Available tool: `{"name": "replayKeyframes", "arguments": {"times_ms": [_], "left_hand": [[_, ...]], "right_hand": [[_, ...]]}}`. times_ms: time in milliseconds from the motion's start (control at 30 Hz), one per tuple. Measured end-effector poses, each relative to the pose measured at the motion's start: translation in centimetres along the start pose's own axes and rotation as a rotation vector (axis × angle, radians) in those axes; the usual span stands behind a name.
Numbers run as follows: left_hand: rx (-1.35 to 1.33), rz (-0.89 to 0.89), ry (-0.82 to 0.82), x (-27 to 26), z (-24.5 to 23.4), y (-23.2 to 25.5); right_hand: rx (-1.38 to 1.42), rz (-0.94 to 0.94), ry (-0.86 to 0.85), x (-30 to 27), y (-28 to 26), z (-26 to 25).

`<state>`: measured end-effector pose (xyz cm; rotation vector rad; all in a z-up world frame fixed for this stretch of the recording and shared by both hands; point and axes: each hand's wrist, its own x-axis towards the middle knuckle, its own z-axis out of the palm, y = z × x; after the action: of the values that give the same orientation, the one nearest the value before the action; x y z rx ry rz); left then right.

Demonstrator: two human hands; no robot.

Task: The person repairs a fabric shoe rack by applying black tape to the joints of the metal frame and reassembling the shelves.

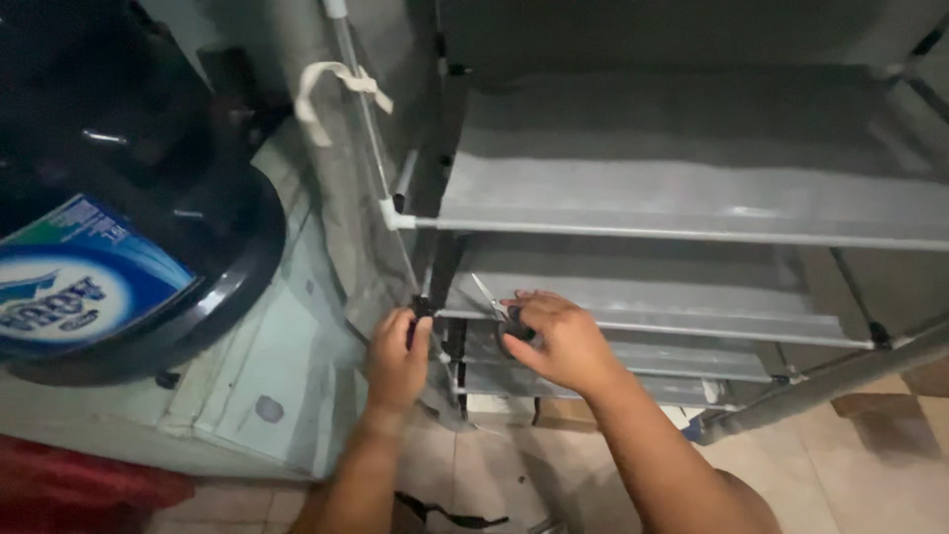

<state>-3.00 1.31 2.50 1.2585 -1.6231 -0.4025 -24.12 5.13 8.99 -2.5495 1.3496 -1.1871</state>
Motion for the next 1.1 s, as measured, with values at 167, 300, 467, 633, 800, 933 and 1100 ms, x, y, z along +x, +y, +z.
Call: {"name": "replayKeyframes", "arguments": {"times_ms": [167,300,467,633,800,933,1100], "left_hand": [[0.148,0.082,0.207,-0.3,-0.1,3.2],[0.266,0.107,0.282,-0.2,1.0,4.0],[0.315,0.048,0.253,-0.2,2.6,2.9],[-0.094,-0.145,0.096,-3.7,4.3,-2.1],[0.016,-0.346,-0.135,-7.6,7.5,-8.8],[0.122,-0.009,0.042,-7.6,8.4,-11.5],[0.215,-0.257,-0.107,-7.3,7.9,-11.0]], "right_hand": [[0.037,0.048,-0.051,0.0,0.5,-0.6],[0.046,0.046,-0.028,-0.2,1.0,-0.5],[0.037,0.03,0.03,-0.5,1.7,-0.4],[0.024,0.034,-0.038,-1.0,2.0,-0.5],[0.01,-0.011,-0.02,-1.1,2.0,-0.1],[-0.054,-0.167,-0.001,-2.4,1.7,-0.1],[0.009,-0.095,-0.086,-10.2,1.5,5.0]]}}
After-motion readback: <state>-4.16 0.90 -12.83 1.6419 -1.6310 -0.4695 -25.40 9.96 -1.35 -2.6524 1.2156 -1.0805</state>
